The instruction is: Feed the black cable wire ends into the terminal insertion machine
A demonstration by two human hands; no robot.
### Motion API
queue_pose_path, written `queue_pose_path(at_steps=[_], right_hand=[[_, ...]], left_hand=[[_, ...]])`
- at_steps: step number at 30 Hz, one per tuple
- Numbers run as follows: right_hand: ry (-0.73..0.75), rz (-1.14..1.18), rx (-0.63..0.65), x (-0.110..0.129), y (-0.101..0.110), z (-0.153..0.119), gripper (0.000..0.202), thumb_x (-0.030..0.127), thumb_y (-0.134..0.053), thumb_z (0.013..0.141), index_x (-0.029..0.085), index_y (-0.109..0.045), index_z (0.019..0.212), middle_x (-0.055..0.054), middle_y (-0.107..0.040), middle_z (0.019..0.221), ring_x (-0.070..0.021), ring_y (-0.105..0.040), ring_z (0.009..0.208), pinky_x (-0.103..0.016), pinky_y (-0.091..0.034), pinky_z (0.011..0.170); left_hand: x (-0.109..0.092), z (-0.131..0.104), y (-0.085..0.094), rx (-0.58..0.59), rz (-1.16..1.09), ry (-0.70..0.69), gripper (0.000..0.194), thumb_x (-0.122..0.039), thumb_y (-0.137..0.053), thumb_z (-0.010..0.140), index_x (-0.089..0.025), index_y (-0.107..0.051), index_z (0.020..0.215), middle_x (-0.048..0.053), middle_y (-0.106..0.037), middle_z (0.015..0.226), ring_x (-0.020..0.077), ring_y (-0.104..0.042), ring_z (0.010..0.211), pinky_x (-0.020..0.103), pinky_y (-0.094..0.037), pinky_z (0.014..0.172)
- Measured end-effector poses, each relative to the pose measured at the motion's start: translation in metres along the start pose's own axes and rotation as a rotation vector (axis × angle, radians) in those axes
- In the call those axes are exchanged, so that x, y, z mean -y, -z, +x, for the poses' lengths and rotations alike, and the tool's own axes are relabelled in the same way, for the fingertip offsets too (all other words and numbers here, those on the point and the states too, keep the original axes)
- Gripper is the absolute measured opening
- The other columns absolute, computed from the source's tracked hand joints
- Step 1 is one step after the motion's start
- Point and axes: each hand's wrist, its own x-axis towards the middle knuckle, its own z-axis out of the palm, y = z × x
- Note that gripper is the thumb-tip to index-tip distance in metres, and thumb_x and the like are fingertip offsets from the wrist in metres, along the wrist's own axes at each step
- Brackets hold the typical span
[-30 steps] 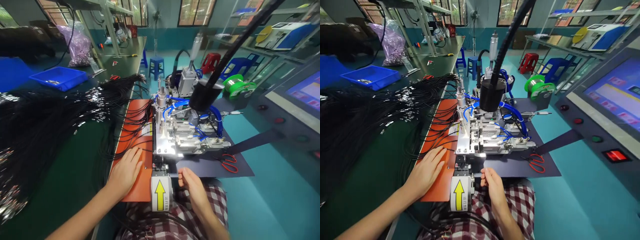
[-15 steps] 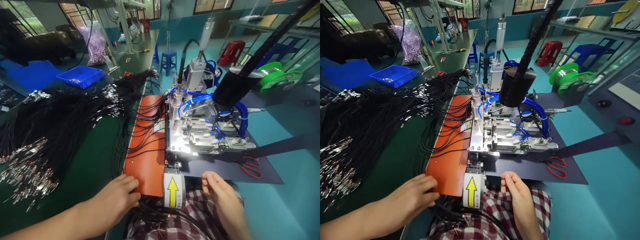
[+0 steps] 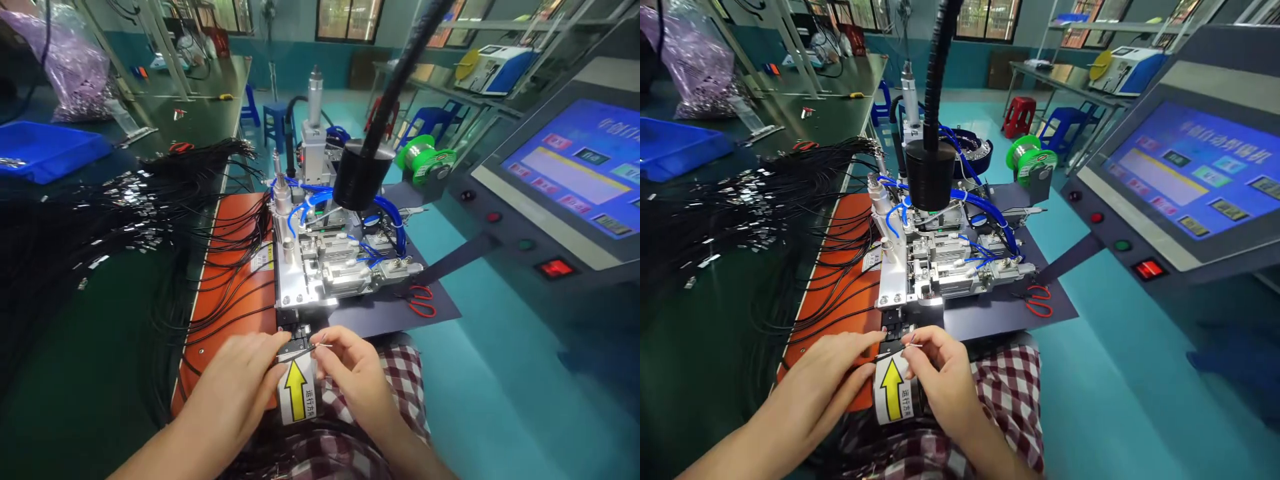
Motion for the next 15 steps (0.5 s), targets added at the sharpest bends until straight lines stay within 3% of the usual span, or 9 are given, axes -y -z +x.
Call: queue_pose_path(at_steps=[5, 9, 13, 15], right_hand=[[0.048, -0.116, 0.043, 0.000, 0.012, -0.004, 0.010, 0.024, -0.062, 0.078, 0.020, -0.066, 0.086, 0.000, -0.061, 0.075, -0.0118, -0.052, 0.060, -0.024, -0.043, 0.055], [0.038, -0.104, -0.001, 0.002, 0.024, -0.005, 0.015, 0.025, -0.063, 0.078, 0.020, -0.064, 0.093, 0.000, -0.059, 0.075, -0.0122, -0.051, 0.061, -0.024, -0.043, 0.058], [0.013, -0.011, -0.026, 0.002, 0.024, -0.004, 0.012, 0.030, -0.062, 0.081, 0.019, -0.063, 0.085, 0.001, -0.058, 0.071, -0.0109, -0.050, 0.058, -0.023, -0.041, 0.057], [-0.024, 0.092, -0.004, 0.001, 0.020, -0.005, 0.014, 0.033, -0.062, 0.081, 0.019, -0.062, 0.082, 0.002, -0.056, 0.068, -0.0101, -0.048, 0.056, -0.023, -0.039, 0.056]], left_hand=[[-0.022, 0.025, -0.001, 0.251, -0.426, 0.212, 0.030, -0.032, -0.035, 0.094, -0.027, -0.040, 0.124, -0.001, -0.063, 0.088, 0.0143, -0.059, 0.076, 0.024, -0.046, 0.065], [-0.018, 0.037, -0.005, 0.262, -0.612, 0.293, 0.019, -0.032, -0.044, 0.090, -0.022, -0.059, 0.097, -0.002, -0.063, 0.080, 0.0125, -0.056, 0.070, 0.022, -0.043, 0.061], [-0.015, 0.042, -0.009, 0.292, -0.916, 0.476, 0.016, -0.032, -0.054, 0.083, -0.017, -0.057, 0.077, -0.006, -0.049, 0.053, 0.0083, -0.046, 0.048, 0.018, -0.035, 0.044], [-0.015, 0.042, -0.011, 0.273, -1.035, 0.536, 0.015, -0.030, -0.059, 0.078, -0.016, -0.055, 0.074, -0.007, -0.049, 0.052, 0.0075, -0.046, 0.046, 0.018, -0.036, 0.044]])
